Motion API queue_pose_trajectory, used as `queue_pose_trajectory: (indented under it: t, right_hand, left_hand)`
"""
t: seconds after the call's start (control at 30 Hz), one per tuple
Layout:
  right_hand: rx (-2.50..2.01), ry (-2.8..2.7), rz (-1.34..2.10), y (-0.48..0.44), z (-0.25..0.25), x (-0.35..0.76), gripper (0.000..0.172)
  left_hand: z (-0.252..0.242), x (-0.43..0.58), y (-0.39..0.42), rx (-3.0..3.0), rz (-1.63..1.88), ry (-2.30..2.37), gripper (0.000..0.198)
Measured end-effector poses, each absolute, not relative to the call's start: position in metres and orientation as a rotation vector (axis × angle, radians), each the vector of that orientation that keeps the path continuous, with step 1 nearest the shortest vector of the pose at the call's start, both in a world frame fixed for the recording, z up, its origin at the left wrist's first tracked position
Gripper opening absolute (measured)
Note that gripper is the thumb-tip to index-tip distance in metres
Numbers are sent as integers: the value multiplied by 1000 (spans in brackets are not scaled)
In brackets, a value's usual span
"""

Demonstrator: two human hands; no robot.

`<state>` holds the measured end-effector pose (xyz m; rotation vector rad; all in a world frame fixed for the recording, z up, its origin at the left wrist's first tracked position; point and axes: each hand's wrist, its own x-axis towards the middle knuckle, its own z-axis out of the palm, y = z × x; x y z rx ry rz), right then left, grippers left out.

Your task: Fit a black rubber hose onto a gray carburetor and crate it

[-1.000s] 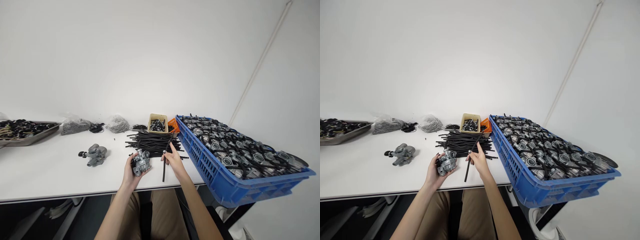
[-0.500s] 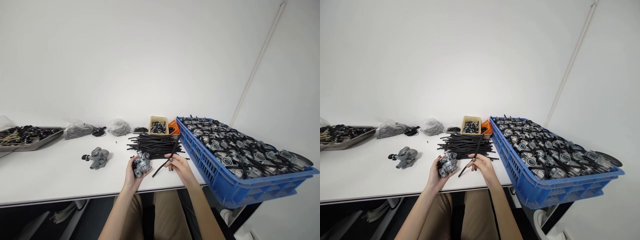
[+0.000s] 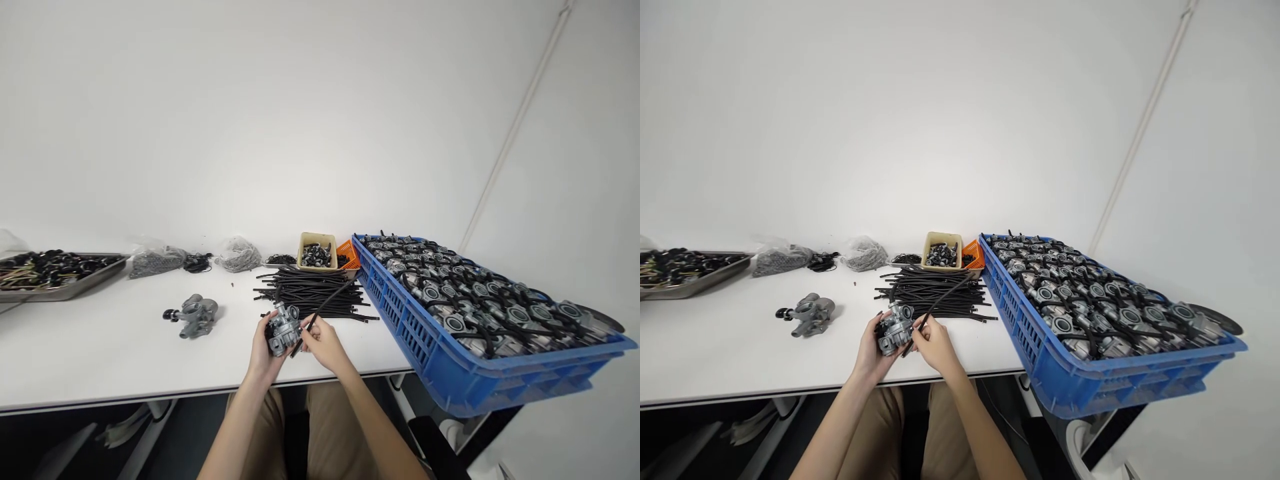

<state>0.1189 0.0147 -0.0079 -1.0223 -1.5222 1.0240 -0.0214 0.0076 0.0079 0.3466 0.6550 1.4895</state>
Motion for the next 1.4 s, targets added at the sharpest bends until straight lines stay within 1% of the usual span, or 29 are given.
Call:
queue_pose_trajectory:
  t: [0.07,0.23,0.33,0.47,0.6,0.77,0.9,1.07,1.23,1.4]
  right_hand:
    - [-985,-1433,1064,18,-18,115,18]
    - [-916,-1141,1126,20,-18,122,43]
    - [-902,-1062,1115,18,-11,123,47]
    - [-879,-1110,1083,14,-9,119,46]
    - [-882,-936,1013,15,-14,122,43]
    - [-910,-789,955,17,-18,128,37]
    - [-914,-864,1006,17,-16,126,37]
    - [-882,-788,1009,16,-16,126,35]
    - [-870,-739,1000,18,-18,130,34]
    - [-842,-751,1035,17,-17,131,33]
  left_hand:
    - [6,-22,8,357,1492,646,15]
    - [6,-21,9,368,1473,665,17]
    - [8,-19,8,363,1483,682,18]
    - [8,-17,8,393,1538,675,15]
    - [7,-17,7,415,1543,703,12]
    - [8,-19,8,418,1469,686,21]
    - [6,-18,10,424,1485,691,22]
    - [6,-19,10,427,1462,692,21]
    - [9,-22,7,411,1428,685,28]
    - [12,-22,6,419,1403,673,30]
